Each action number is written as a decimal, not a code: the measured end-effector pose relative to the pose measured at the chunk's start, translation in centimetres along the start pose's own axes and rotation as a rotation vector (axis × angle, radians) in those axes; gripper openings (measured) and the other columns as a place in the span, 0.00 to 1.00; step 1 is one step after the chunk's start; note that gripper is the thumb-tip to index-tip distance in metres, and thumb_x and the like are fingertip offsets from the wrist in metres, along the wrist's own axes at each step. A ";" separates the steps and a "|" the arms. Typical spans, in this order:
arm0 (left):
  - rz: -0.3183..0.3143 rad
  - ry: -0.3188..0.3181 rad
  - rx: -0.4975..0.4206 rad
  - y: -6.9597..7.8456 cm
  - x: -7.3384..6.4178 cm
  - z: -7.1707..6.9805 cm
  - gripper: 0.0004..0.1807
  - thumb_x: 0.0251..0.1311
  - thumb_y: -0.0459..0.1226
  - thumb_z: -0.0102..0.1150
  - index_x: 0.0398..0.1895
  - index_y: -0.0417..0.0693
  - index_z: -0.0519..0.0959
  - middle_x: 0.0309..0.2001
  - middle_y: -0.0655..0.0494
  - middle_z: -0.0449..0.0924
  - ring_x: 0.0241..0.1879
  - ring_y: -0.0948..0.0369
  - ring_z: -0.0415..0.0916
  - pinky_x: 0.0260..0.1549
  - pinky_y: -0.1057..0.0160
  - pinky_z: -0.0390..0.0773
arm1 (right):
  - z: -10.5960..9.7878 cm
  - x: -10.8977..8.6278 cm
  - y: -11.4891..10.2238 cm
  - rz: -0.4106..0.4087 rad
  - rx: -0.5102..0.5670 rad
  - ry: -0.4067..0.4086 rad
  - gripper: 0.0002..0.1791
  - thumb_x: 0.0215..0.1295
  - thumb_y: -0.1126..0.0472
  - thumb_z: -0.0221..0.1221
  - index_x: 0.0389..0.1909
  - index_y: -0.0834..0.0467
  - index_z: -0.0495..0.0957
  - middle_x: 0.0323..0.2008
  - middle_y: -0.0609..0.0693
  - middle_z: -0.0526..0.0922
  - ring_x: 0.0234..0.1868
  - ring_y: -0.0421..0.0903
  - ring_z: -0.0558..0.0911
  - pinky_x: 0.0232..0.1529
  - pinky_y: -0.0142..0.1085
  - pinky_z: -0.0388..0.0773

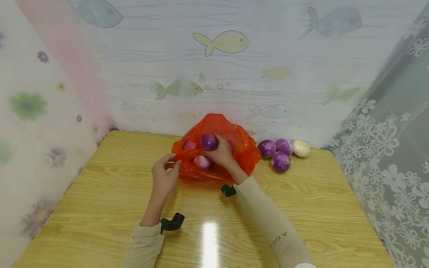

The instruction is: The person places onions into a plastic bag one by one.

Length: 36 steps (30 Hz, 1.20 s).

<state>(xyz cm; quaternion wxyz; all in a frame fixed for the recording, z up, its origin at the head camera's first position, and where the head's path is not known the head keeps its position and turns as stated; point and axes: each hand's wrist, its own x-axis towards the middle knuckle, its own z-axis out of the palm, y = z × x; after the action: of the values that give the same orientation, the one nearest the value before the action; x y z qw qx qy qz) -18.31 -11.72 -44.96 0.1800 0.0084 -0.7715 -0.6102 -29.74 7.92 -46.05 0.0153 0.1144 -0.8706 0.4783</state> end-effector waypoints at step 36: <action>0.001 -0.024 -0.031 0.2 -0.1 0.0 0.12 0.66 0.24 0.58 0.51 0.31 0.82 0.45 0.35 0.82 0.37 0.45 0.81 0.26 0.69 0.85 | -0.5 0.7 0.0 0.105 -0.159 -0.038 0.44 0.56 0.47 0.72 0.69 0.62 0.65 0.64 0.61 0.72 0.67 0.61 0.66 0.72 0.57 0.66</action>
<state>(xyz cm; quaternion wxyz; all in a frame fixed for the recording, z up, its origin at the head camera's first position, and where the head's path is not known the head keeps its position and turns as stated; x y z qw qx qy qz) -18.22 -11.68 -44.82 0.1709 -0.0021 -0.7640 -0.6222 -30.51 8.18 -45.73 -0.0171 0.0761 -0.9107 0.4056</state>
